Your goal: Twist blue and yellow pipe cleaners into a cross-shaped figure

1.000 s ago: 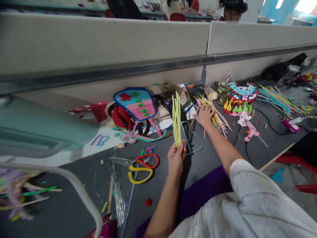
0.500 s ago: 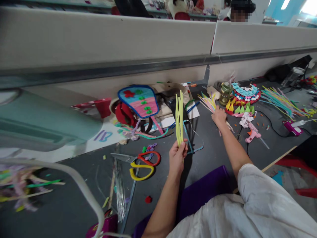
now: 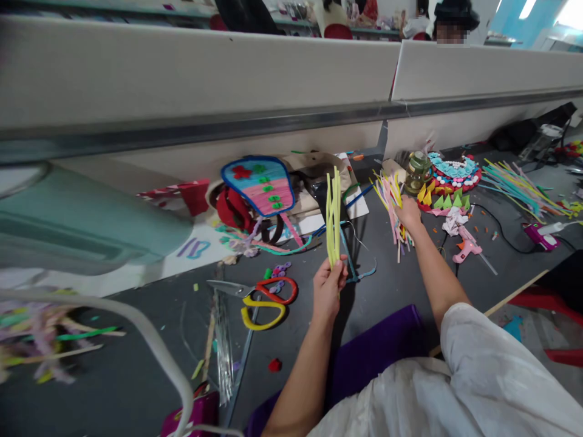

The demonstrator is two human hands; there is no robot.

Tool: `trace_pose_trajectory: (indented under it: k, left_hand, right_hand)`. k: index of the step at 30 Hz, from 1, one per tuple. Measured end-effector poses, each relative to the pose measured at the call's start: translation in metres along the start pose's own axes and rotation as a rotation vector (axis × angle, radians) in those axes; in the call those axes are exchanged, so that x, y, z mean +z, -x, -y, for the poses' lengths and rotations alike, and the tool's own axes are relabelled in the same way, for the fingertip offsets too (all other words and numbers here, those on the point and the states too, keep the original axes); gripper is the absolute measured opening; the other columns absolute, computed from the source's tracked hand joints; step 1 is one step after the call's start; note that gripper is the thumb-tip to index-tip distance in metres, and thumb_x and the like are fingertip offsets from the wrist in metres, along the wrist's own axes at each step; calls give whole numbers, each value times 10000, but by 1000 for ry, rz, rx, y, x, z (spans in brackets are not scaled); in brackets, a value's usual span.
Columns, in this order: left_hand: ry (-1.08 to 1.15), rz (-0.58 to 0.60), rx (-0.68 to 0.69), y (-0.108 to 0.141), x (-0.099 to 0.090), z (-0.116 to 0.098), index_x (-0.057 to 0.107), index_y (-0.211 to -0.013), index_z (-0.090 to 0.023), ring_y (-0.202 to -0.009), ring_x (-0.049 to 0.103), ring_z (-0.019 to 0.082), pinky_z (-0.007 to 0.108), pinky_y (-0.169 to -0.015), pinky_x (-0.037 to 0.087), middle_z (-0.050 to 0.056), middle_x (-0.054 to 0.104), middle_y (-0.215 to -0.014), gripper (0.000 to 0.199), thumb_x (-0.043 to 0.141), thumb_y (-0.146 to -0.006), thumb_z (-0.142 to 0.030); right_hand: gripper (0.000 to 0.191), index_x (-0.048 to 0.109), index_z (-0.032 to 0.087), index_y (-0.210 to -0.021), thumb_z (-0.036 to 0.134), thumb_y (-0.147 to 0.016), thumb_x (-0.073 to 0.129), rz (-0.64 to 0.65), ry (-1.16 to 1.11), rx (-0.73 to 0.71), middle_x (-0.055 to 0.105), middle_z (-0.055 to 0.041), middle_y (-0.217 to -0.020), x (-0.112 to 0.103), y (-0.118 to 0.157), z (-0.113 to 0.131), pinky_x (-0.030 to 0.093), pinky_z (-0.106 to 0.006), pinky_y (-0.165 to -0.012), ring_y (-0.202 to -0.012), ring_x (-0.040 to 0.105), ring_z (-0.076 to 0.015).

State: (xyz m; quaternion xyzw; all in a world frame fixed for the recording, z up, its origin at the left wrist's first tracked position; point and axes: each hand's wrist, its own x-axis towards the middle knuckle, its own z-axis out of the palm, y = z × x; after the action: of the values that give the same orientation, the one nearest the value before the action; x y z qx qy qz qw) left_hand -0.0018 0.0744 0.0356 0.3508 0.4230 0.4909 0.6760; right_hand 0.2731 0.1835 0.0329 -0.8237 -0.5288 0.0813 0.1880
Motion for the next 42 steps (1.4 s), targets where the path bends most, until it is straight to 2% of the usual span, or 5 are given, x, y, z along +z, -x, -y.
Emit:
trace_pose_trajectory:
  k: [8,16,24,34,42]
  left_hand:
    - [54,-85,66,0,0,-1,644,-936,-145,-416,304,31,166,-388,185,-43,470,-566,399,710,-715,-471]
    - [139,-276,264,-5,-12,-12,623,-912,-160,-421,307,31,166,-389,198,-45,460,-575,349,681,-753,-465]
    - [92,-204,204,-3,-7,-6,649,-953,-158,-420,291,38,182,-387,187,-37,482,-583,392,676,-747,-491]
    - [22,-137,190,-1,-5,-2,663,-980,-148,-429,305,35,173,-401,200,-29,486,-587,394,652,-779,-487]
    - [40,-130,178,-1,-5,-2,667,-972,-144,-424,305,34,173,-399,192,-28,487,-580,373,654,-784,-466]
  right_hand:
    - [312,665,150,-1019,206,-833,421,-144,-70,-66,646,-131,-1011,-14,10,2,431,-357,-875,-972,570,-247]
    - [237,690,193,-920,238,-818,480,-59,-191,-64,708,-59,-905,-19,26,18,444,-298,-766,-827,619,-199]
    - [232,687,205,-912,280,-828,484,-100,-129,51,714,-68,-924,-17,28,13,453,-303,-743,-859,641,-217]
    - [344,695,160,-881,455,-820,530,81,92,175,704,-148,-948,6,23,22,477,-322,-789,-931,657,-260]
    - [155,580,178,-820,283,-824,466,-158,-426,163,670,-56,-769,-11,18,-13,513,-282,-678,-721,650,-171]
